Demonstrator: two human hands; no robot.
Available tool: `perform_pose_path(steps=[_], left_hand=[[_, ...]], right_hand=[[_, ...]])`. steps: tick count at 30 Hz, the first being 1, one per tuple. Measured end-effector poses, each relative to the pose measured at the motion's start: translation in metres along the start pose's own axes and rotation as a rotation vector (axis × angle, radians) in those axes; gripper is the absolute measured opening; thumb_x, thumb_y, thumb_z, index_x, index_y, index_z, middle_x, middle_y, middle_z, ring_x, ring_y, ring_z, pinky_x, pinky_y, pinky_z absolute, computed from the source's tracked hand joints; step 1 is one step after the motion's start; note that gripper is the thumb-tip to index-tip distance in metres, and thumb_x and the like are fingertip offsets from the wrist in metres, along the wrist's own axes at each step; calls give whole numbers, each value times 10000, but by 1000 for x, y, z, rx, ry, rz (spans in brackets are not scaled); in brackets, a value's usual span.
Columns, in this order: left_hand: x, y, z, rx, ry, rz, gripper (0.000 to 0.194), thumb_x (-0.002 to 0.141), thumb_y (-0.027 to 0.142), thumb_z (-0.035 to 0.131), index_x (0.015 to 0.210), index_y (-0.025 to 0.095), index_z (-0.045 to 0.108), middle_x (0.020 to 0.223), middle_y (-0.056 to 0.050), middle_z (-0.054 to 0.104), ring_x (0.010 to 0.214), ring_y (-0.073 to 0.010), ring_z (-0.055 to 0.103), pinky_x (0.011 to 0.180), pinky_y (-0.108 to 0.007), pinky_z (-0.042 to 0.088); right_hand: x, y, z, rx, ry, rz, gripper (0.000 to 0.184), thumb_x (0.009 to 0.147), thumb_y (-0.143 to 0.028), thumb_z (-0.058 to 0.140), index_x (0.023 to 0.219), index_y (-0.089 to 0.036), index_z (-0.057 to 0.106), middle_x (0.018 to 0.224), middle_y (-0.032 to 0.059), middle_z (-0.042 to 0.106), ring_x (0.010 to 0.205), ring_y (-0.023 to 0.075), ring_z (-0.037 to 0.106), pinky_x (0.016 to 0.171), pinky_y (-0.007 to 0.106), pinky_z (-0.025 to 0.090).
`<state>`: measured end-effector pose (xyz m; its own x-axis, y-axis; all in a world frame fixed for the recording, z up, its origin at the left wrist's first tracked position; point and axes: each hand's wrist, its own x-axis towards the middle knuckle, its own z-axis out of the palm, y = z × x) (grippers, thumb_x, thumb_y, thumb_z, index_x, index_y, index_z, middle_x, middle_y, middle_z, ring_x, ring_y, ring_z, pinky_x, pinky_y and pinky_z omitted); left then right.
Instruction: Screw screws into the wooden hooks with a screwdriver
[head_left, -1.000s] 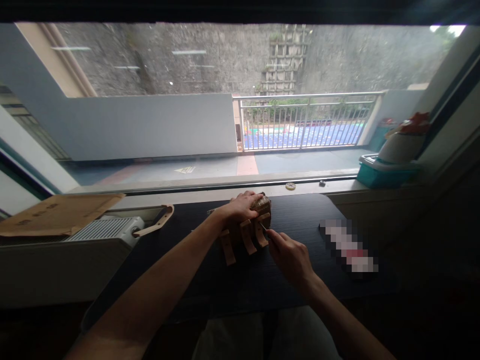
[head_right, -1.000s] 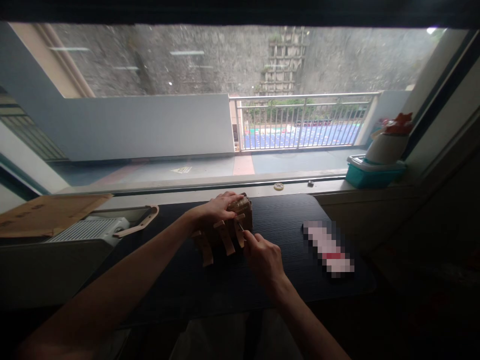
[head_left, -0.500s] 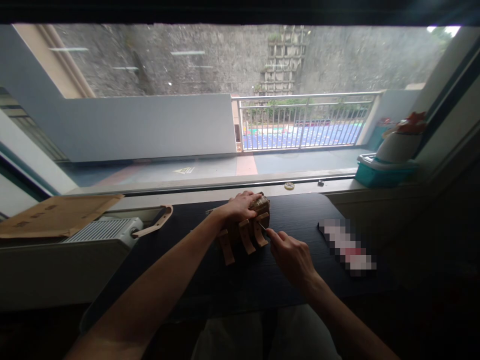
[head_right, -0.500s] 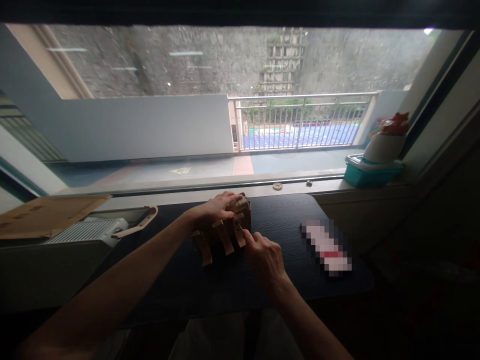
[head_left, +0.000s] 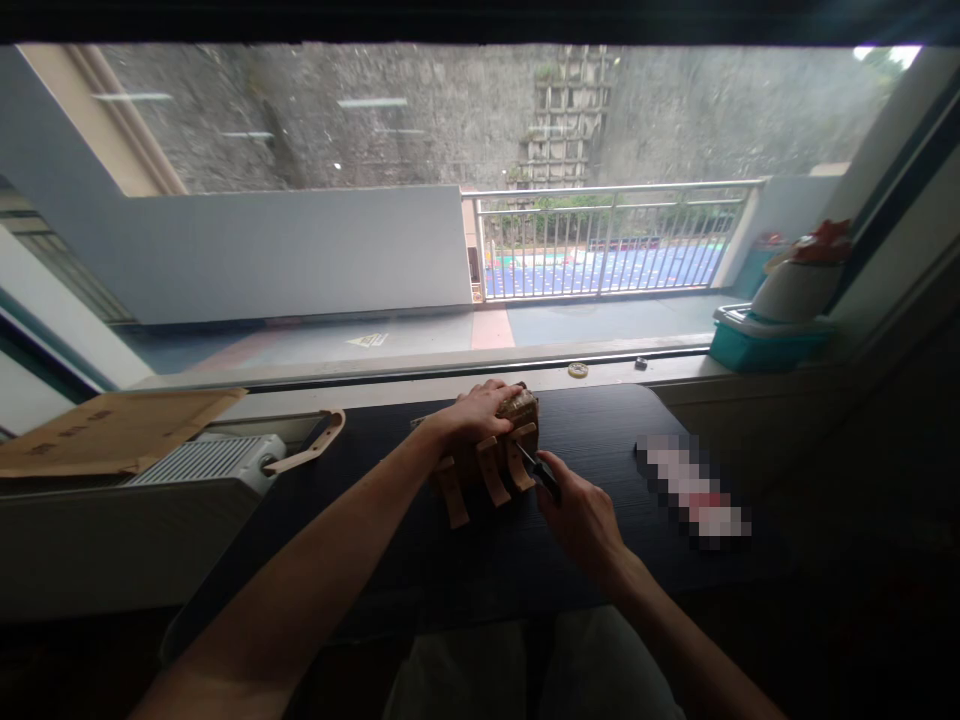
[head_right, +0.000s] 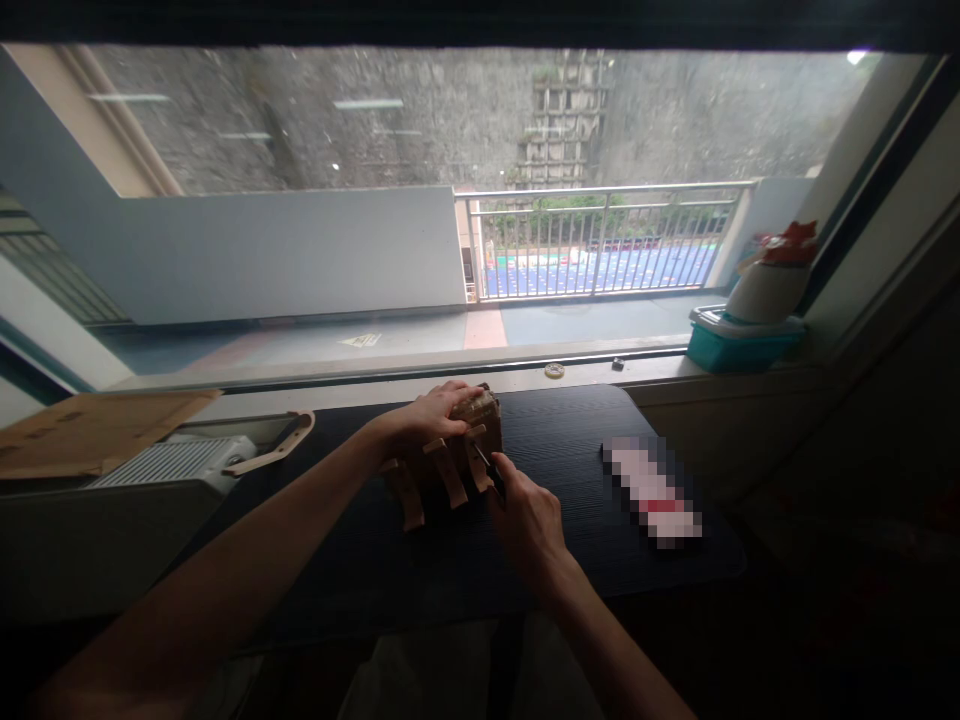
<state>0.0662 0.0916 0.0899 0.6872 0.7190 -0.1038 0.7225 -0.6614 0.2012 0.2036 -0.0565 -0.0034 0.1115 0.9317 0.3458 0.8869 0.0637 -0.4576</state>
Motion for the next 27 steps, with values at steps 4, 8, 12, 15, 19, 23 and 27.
perform_pose_path(steps=[4,8,12,15,19,23,27], left_hand=[[0,-1,1,4,6,-2,652,747,312,527,1366,284,322,1425,-45,321,1288,-271,331,1044,-409,307],[1,-2,1,5,4,-1,650,758,318,531,1368,309,308,1425,-35,321,1291,-274,324,1043,-411,308],[0,-2,1,-3,-4,-2,639,764,326,525,1366,304,313,1437,-34,306,1306,-275,303,1045,-411,305],[0,-2,0,-8,-7,-3,645,763,323,518,1372,283,308,1443,-45,298,1310,-273,298,1048,-412,302],[-1,-1,-1,-10,-12,-2,653,756,321,518,1373,267,310,1442,-55,298,1308,-272,303,1047,-410,303],[-1,0,-1,-5,-12,-1,654,754,320,522,1371,281,309,1440,-47,304,1304,-277,306,1047,-420,300],[0,-1,0,-3,-4,-3,643,755,309,522,1363,292,315,1440,-40,301,1302,-280,306,1050,-418,294]], right_hand=[[-1,-1,-3,-232,36,-158,370,892,-198,403,1231,-237,546,821,16,669,632,153,621,522,253,336],[-1,0,3,-211,51,-183,362,911,-190,365,1209,-222,566,787,21,664,622,142,614,522,245,339],[-1,2,9,104,35,-41,349,897,-272,411,1217,-228,544,1017,35,686,813,169,650,645,241,427],[0,2,8,304,-18,75,361,885,-323,426,1216,-230,539,1006,32,699,865,179,650,705,256,455],[1,1,1,184,-46,69,380,878,-311,433,1238,-230,521,960,39,706,816,190,656,679,271,447],[1,0,-7,-139,-11,-88,394,889,-235,411,1273,-242,501,941,41,686,718,161,637,572,243,385],[1,1,-6,-296,-1,-211,391,914,-168,343,1248,-234,536,787,29,654,636,137,600,522,243,326]])
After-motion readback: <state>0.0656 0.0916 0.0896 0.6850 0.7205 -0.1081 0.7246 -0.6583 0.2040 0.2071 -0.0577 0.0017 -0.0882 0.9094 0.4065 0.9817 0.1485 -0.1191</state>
